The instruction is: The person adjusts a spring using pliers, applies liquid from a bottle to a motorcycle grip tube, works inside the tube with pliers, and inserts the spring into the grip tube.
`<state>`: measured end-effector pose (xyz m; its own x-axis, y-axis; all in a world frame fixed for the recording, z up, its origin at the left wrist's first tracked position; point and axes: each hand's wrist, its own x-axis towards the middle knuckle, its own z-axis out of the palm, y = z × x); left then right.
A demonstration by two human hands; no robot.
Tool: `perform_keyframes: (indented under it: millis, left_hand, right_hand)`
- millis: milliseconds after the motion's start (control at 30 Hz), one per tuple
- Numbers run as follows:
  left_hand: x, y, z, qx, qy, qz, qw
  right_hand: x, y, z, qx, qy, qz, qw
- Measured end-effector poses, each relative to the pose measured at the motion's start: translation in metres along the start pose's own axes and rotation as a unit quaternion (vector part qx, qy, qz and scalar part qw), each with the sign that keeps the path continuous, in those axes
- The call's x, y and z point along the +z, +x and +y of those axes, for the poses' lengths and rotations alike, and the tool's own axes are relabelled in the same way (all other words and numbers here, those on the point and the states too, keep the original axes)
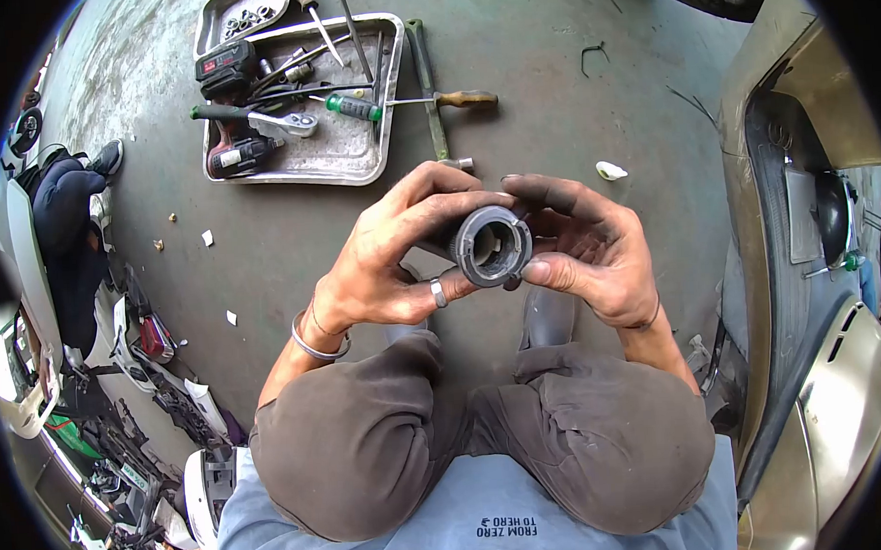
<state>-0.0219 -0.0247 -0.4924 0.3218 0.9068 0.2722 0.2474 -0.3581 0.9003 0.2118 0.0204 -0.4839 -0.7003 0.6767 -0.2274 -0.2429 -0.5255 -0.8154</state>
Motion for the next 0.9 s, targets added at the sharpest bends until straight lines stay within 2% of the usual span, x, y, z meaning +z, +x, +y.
perform_keyframes:
  millis: [33, 133, 200, 267, 300, 400, 500, 700, 800, 900]
  left_hand:
    - [-0.002, -0.001, 0.001, 0.003, 0.011, -0.013, 1.000]
    - [-0.001, -0.007, 0.004, -0.009, 0.025, -0.029, 0.999]
    - [-0.002, -0.010, 0.006, -0.018, 0.040, -0.031, 0.999]
    - [-0.003, -0.014, 0.012, -0.074, 0.041, -0.044, 0.995]
    - [-0.004, -0.015, 0.014, -0.102, 0.042, -0.052, 0.993]
    - [-0.008, -0.018, 0.018, -0.102, 0.071, -0.106, 0.986]
    - [-0.008, -0.026, 0.016, -0.137, 0.025, -0.154, 0.978]
    - [-0.001, -0.036, 0.014, -0.137, 0.035, -0.168, 0.976]
    - [0.000, -0.039, 0.017, -0.130, 0.018, -0.198, 0.971]
    - [0.000, -0.042, 0.021, -0.140, -0.012, -0.205, 0.969]
  right_hand:
    - [-0.006, 0.000, 0.003, -0.016, -0.035, -0.025, 0.999]
    - [-0.009, -0.001, 0.004, 0.049, 0.062, -0.042, 0.996]
    - [-0.008, 0.000, 0.002, 0.122, 0.060, -0.050, 0.989]
    - [-0.007, -0.001, 0.003, 0.181, 0.097, -0.052, 0.977]
    - [-0.005, -0.001, 0.004, 0.190, 0.095, -0.045, 0.976]
    - [-0.009, -0.004, 0.011, 0.210, 0.132, -0.071, 0.966]
    - [-0.006, -0.005, 0.011, 0.234, 0.135, -0.065, 0.961]
    - [-0.004, -0.005, 0.018, 0.254, 0.168, -0.098, 0.947]
    - [-0.002, -0.008, 0.019, 0.276, 0.112, -0.153, 0.942]
    - [0.005, -0.015, 0.025, 0.268, 0.139, -0.159, 0.940]
